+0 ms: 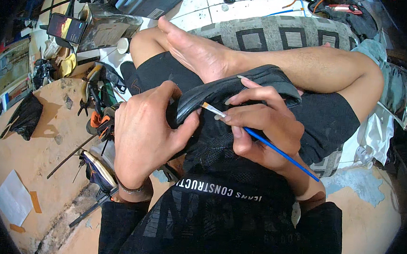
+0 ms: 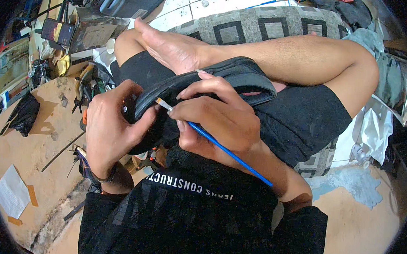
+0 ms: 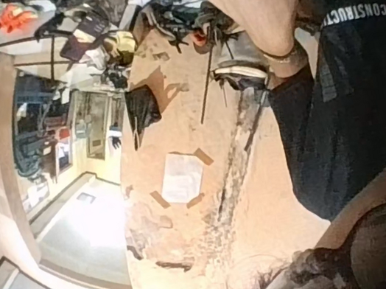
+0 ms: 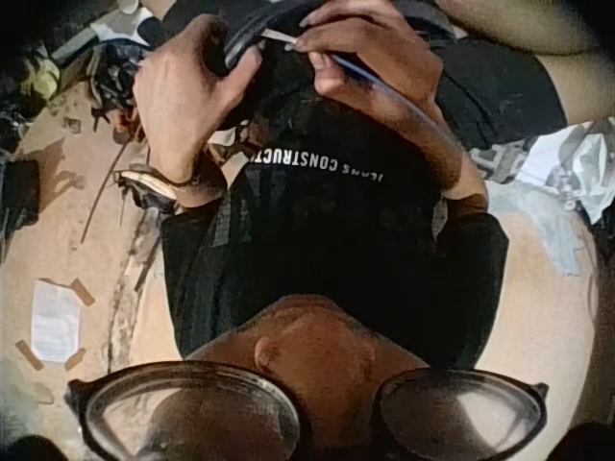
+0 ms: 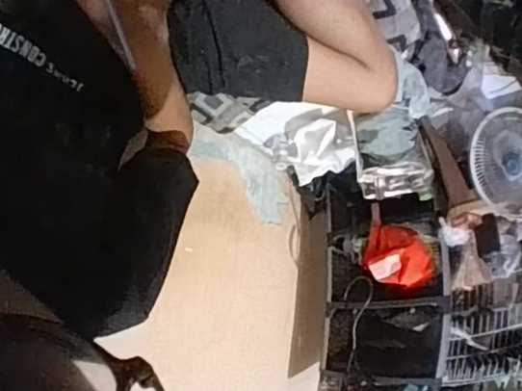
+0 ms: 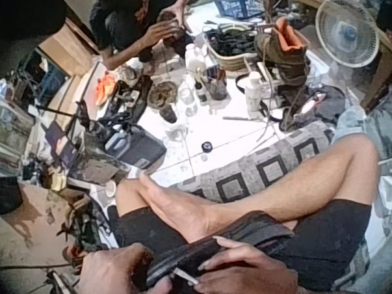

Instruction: Repairing shoes by applying glue or paint with a brush.

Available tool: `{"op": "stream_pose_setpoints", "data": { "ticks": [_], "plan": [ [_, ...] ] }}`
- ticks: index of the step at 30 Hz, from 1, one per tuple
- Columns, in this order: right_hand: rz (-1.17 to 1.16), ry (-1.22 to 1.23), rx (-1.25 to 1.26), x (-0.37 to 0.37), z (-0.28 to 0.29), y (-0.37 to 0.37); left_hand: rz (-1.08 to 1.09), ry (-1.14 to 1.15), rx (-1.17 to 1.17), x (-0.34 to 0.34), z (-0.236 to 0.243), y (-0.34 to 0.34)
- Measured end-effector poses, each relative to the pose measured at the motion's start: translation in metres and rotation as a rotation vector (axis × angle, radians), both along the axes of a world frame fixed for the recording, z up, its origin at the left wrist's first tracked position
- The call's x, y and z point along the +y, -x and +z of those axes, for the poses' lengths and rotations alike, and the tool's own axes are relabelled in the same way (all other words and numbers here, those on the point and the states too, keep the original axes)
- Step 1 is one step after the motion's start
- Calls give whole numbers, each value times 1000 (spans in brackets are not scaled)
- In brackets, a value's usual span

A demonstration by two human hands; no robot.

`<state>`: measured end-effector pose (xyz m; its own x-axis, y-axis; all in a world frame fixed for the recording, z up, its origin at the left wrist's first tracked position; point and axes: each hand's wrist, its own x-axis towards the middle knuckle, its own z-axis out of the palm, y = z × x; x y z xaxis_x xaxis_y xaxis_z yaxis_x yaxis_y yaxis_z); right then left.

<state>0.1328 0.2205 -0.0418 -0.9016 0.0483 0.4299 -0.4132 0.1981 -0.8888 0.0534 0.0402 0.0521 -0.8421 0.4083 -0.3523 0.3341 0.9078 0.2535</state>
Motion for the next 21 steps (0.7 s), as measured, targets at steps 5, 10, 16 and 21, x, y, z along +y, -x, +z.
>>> {"op": "stream_pose_setpoints", "data": {
  "ticks": [5, 10, 16, 21],
  "plan": [
    [25, -1, -4, -1, -4, 3, 3, -34, -52, -4, 0, 3],
    [-23, 10, -18, -1, -5, 4, -21, -199, -164, -11, 9, 5],
    [21, -43, 30, -3, -2, 2, 84, -243, -149, -12, 11, -2],
    [-2, -26, 13, -2, 0, 3, 50, -260, -118, -10, 10, -3]
  ]
}}
